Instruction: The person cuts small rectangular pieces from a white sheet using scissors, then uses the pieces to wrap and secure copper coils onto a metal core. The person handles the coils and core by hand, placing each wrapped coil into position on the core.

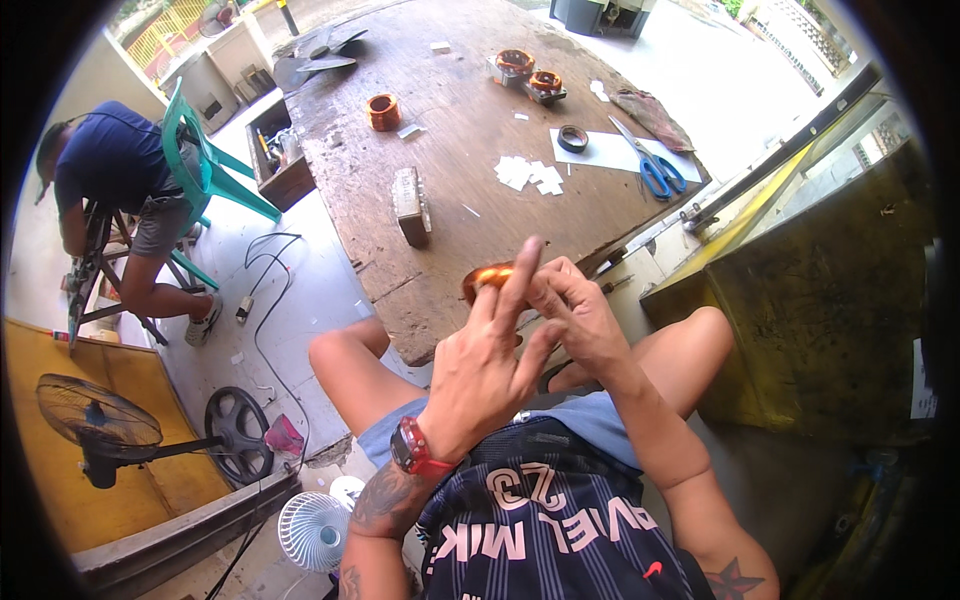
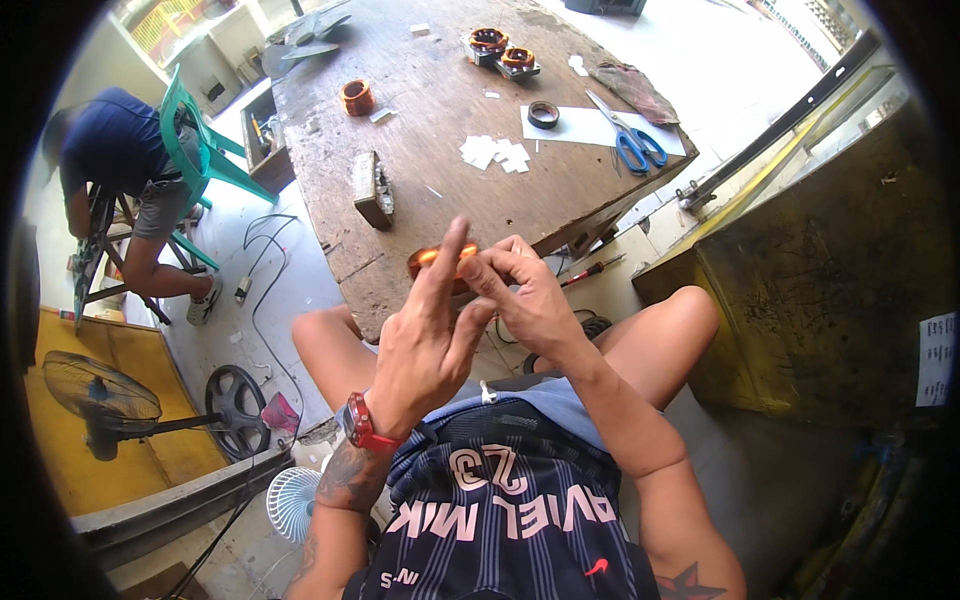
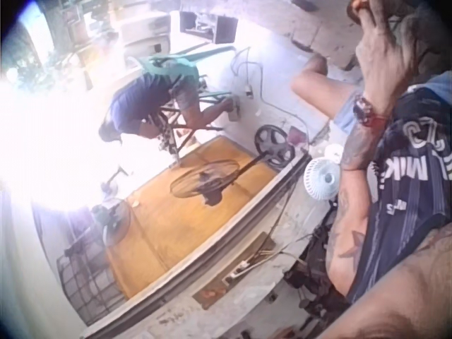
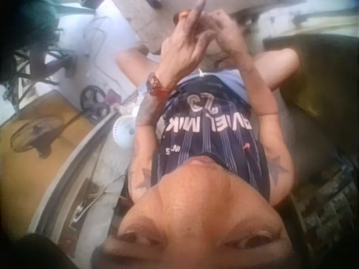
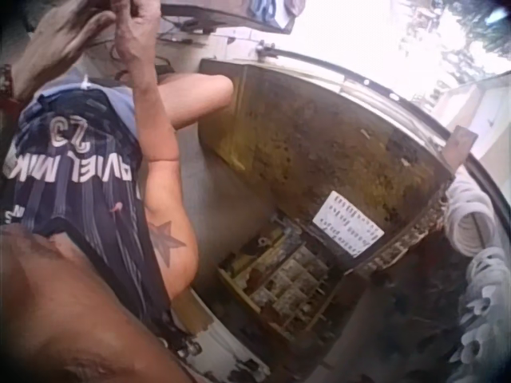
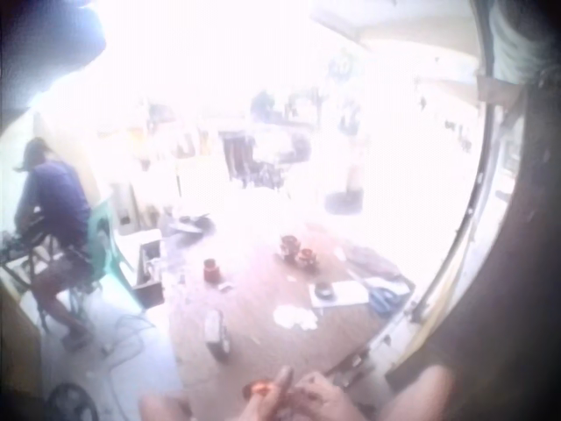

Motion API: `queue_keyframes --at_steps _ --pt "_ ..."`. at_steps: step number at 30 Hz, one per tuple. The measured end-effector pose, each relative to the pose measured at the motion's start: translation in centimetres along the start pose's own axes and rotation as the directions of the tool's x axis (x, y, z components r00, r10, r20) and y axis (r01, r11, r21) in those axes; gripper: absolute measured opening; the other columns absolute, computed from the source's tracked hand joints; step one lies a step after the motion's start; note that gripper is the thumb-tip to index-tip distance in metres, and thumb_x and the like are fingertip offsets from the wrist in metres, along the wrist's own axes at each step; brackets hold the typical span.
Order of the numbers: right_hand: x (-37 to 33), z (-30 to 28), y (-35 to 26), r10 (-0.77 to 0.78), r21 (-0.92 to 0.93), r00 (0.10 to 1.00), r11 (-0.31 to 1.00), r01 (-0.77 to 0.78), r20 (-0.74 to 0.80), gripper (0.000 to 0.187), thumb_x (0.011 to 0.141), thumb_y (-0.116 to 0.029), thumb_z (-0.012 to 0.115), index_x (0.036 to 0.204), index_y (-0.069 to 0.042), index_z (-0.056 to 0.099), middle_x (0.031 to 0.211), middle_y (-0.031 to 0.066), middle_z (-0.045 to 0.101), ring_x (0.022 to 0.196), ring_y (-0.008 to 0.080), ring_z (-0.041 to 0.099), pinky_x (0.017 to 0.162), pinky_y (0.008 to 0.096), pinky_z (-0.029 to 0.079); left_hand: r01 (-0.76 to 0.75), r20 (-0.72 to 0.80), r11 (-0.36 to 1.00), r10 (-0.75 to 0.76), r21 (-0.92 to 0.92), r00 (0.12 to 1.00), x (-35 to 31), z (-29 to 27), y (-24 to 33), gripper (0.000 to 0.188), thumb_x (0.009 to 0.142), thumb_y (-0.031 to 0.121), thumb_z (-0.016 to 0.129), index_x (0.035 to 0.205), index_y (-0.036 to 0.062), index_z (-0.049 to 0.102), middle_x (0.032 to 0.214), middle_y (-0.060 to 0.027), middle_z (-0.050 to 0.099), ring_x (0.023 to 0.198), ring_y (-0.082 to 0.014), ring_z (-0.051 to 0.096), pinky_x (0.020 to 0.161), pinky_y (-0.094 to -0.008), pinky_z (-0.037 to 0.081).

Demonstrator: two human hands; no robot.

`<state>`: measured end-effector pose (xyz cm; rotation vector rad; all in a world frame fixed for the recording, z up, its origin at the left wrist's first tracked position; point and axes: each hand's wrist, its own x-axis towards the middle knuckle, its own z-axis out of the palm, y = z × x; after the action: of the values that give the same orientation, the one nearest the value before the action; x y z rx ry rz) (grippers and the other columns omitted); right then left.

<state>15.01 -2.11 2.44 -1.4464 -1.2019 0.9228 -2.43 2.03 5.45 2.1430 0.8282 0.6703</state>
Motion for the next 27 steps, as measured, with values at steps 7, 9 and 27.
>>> queue_keyframes --at_steps 7,9,27 --pt "0.4 -0.1 0.2 0.135 0.71 0.962 0.651 -0.267 0.238 0.046 0.109 -0.03 0.064 0.139 0.005 0.062 0.134 0.0067 0.068 0.124 0.0137 0.062 0.109 0.0297 0.048 -0.05 0.016 0.982 0.048 0.183 0.999 3.3 -0.6 1.7 0.09 0.104 0.051 0.06 0.173 0.0187 0.011 0.115 -0.0246 0.067 0.087 -0.0452 0.071 0.073 -0.0513 0.059" --pt "1.2 -0.8 0.5 0.099 0.69 0.973 0.69 -0.219 0.21 0.046 0.109 -0.03 0.064 0.139 0.004 0.064 0.128 0.0042 0.07 0.119 0.0104 0.062 0.106 0.0274 0.048 -0.04 0.025 0.994 0.037 0.105 0.999 3.8 -0.7 1.6 0.085 0.106 0.05 0.058 0.173 0.0199 0.014 0.117 -0.0246 0.071 0.099 -0.0434 0.074 0.084 -0.0506 0.06" --pt "1.1 -2.6 -2.1 0.264 0.586 0.947 0.743 -0.322 0.185 0.038 0.11 -0.036 0.063 0.123 -0.002 0.072 0.108 0.0024 0.075 0.1 0.0098 0.068 0.098 0.0306 0.051 -0.061 0.109 0.998 0.064 -0.026 0.992 4.2 -1.3 1.5 0.079 0.107 0.054 0.054 0.171 0.0206 0.021 0.126 -0.0283 0.066 0.106 -0.0476 0.071 0.089 -0.0535 0.057"
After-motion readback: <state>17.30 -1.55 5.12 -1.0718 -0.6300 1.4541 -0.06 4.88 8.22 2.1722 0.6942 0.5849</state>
